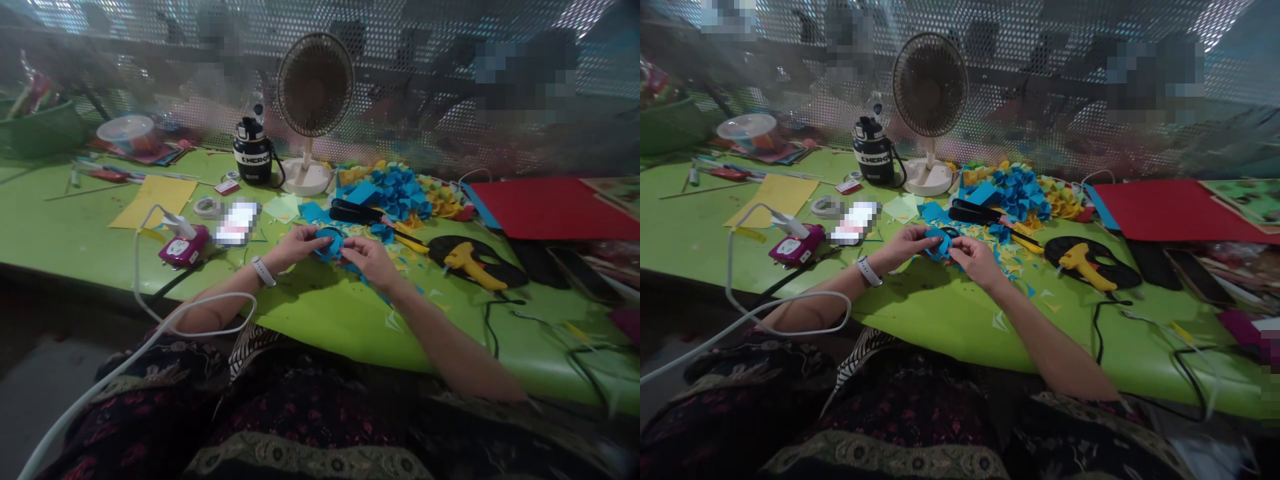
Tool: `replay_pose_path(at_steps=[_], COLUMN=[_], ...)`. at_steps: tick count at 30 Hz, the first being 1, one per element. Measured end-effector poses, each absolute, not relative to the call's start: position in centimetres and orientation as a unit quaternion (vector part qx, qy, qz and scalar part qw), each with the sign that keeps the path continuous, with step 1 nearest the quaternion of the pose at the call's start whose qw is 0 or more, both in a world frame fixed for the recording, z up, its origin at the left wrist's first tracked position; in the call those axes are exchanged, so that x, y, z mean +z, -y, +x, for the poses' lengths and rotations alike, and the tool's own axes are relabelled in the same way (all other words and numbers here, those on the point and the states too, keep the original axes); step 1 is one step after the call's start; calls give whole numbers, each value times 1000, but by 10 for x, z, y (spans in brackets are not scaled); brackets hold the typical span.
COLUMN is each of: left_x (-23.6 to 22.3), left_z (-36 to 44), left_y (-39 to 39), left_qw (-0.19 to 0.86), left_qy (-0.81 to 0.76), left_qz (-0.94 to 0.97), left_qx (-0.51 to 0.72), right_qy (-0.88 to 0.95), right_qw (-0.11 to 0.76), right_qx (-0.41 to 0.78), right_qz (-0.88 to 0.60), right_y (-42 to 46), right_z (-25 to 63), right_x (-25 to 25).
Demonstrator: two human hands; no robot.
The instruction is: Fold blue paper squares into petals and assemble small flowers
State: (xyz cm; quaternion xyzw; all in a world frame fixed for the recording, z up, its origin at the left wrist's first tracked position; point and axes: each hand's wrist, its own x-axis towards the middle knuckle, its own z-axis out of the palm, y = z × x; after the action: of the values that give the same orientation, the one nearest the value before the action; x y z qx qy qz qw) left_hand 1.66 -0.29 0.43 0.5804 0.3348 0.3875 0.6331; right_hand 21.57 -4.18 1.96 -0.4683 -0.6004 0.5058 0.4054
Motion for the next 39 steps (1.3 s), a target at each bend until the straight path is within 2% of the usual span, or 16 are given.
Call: replay_pose_path(at_steps=[8,13,17,25,30,36,39], left_x=[4,1,-1,10,4,1,2], left_z=[17,17,17,13,15,17,17], left_y=[4,4,6,16,15,12,12], left_qw=[564,577,597,539,547,561,570], left_qy=[-313,-301,-267,-218,-215,-202,-201], left_qz=[647,647,655,724,718,704,698], left_qx=[406,396,379,371,373,386,384], right_qy=[612,608,580,487,469,481,540], right_qw=[408,408,387,386,362,367,372], right_qx=[497,496,549,637,670,664,606], right_qz=[-460,-467,-461,-457,-447,-439,-450], right_y=[40,39,40,42,45,42,43], right_z=[216,216,215,216,215,215,217], right_x=[18,14,15,20,18,16,19])
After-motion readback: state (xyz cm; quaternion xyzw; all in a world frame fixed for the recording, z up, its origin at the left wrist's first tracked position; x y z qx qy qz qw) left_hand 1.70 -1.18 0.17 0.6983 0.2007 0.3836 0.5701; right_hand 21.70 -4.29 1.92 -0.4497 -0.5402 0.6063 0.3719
